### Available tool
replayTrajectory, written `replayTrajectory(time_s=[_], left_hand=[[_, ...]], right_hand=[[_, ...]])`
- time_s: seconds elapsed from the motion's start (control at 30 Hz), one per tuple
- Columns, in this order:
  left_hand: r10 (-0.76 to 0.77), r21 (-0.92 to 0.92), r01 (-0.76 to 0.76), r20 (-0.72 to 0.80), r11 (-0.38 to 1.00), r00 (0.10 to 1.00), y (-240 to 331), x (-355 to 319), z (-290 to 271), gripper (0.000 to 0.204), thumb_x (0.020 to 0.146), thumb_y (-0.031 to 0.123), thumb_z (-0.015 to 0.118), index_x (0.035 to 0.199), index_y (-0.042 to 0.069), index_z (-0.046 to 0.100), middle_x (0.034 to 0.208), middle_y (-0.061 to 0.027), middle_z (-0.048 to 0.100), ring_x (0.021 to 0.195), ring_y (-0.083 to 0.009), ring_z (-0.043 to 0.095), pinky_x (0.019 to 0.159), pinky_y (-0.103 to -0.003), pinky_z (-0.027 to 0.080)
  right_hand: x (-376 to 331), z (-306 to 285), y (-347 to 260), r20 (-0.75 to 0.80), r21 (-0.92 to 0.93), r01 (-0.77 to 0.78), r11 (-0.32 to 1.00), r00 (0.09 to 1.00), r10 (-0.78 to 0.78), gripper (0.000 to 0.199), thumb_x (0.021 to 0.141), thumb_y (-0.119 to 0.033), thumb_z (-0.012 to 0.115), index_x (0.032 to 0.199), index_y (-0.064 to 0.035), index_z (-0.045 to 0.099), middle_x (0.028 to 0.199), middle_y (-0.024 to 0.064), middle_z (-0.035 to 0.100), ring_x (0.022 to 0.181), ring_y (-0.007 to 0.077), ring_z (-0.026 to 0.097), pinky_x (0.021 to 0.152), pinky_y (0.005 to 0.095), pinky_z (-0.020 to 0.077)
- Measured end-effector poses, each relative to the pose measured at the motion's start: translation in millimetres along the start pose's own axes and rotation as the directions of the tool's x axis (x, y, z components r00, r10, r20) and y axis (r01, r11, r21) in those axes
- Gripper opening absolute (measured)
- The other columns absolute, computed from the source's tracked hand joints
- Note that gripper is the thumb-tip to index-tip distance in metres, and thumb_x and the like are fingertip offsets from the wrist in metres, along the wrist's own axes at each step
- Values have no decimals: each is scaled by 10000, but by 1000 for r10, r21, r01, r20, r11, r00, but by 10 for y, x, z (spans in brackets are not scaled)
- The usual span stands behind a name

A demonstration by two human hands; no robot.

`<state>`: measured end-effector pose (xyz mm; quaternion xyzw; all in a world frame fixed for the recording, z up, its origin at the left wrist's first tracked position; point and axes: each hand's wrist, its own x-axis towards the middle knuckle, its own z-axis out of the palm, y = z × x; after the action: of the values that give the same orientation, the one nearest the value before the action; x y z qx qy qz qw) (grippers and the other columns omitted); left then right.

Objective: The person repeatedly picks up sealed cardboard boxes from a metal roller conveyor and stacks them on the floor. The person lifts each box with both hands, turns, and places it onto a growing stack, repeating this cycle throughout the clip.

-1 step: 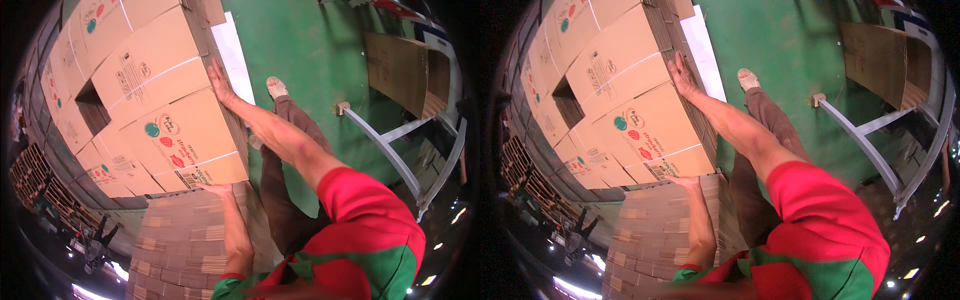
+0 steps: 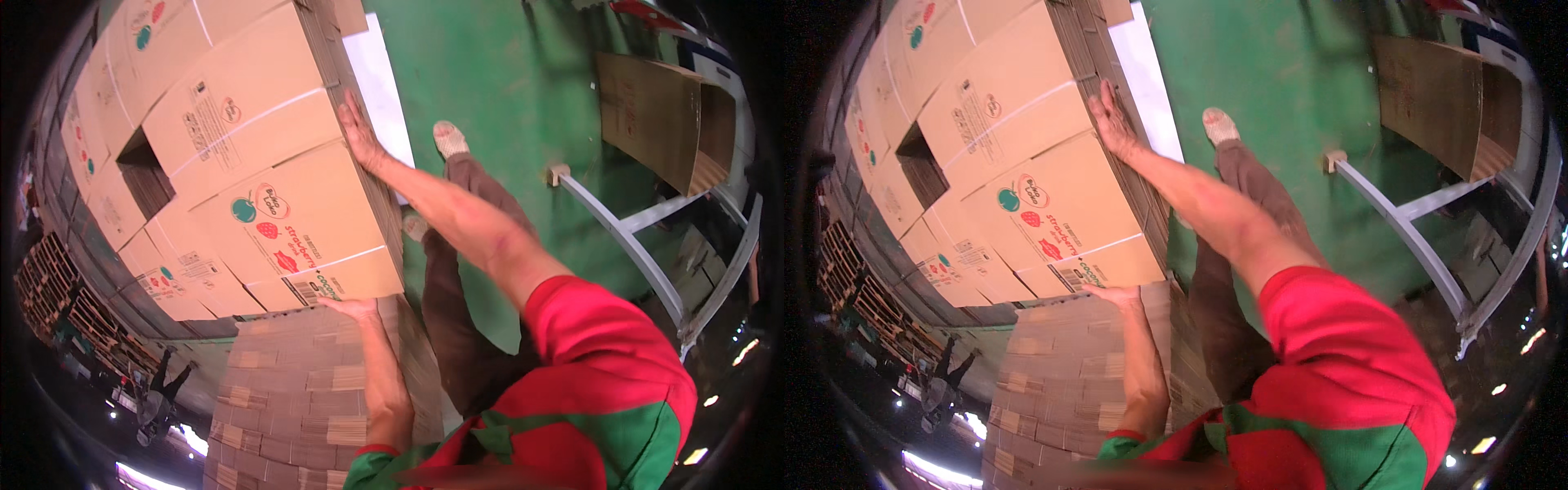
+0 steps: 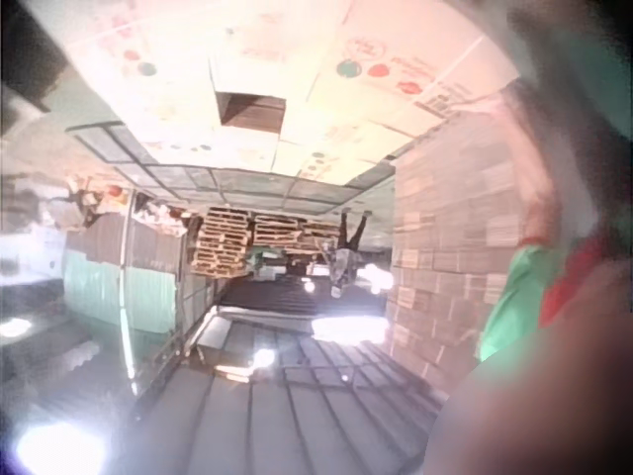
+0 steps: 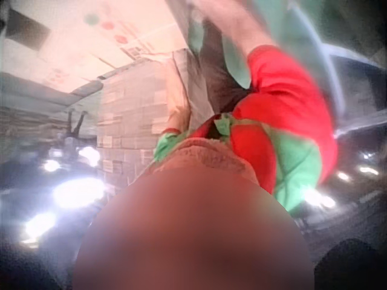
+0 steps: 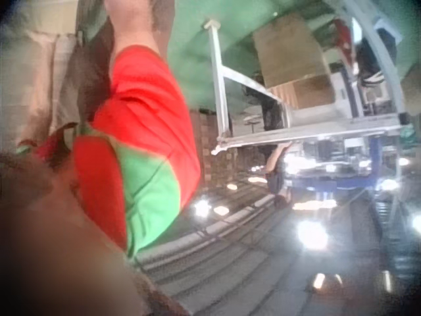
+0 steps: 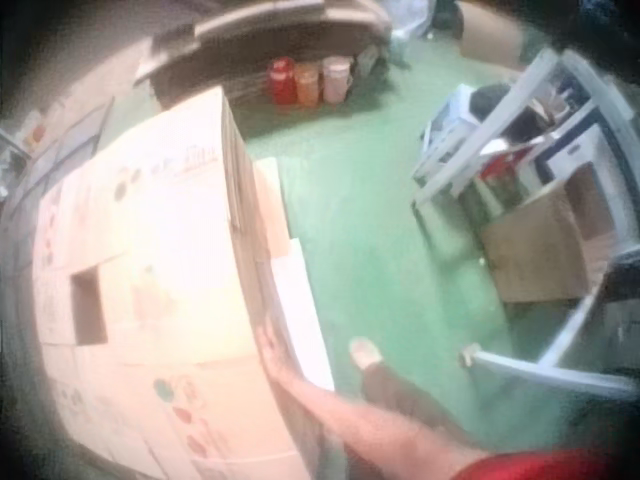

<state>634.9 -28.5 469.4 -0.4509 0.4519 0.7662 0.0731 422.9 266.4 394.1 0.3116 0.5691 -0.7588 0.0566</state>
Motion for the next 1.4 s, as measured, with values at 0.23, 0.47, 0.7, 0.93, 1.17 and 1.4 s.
replayTrajectory(time_s=[0.23,0.47,0.7,0.93,1.17,1.4], left_hand=[[30,-85,-42,-138,996,990,123,41,124,938,855,818,382,1540,182,302,1586,-63,314,1433,-308,317,1165,-534,284],[56,-40,-60,-103,997,993,182,133,41,984,828,842,394,1545,178,288,1594,-55,298,1438,-302,304,1179,-504,261],[-273,169,323,-262,931,926,82,-662,-168,1140,745,863,519,1546,93,262,1579,-139,303,1424,-326,313,1174,-467,232],[-717,946,-32,265,321,645,-214,-1944,-144,860,891,445,699,1506,-13,308,1257,-130,576,1019,-238,616,833,-319,508],[-793,828,-560,353,18,496,-41,-2410,585,839,885,432,711,1468,-57,358,1265,-159,577,1015,-218,619,860,-338,509],[-740,521,-841,621,145,258,-680,-3444,1684,746,906,371,712,1424,-78,417,1383,-270,511,1251,-310,520,1048,-410,404]], right_hand=[[42,-66,61,-115,348,-26,937,991,71,990,945,-753,200,1558,12,60,1634,197,80,1520,298,47,1230,367,48],[-70,-300,296,75,-60,-99,993,992,104,940,977,-681,245,1546,46,67,1638,206,20,1524,293,-4,1231,383,38],[-2370,-1958,96,-235,-351,-306,885,944,233,730,1016,-496,390,1523,12,258,1608,195,210,1502,307,165,1217,387,149],[-5846,-2857,607,-597,-127,-672,729,639,485,927,916,-688,458,1518,-3,298,1573,222,283,1472,341,244,1195,440,208],[-7099,-2053,1597,-543,370,-419,829,626,559,861,892,-671,533,1418,8,469,1447,214,476,1362,331,432,1130,438,341],[-7263,-2049,2332,-578,512,-356,782,531,620,1005,857,-761,477,1483,17,358,1536,217,358,1428,350,338,1180,436,269]])
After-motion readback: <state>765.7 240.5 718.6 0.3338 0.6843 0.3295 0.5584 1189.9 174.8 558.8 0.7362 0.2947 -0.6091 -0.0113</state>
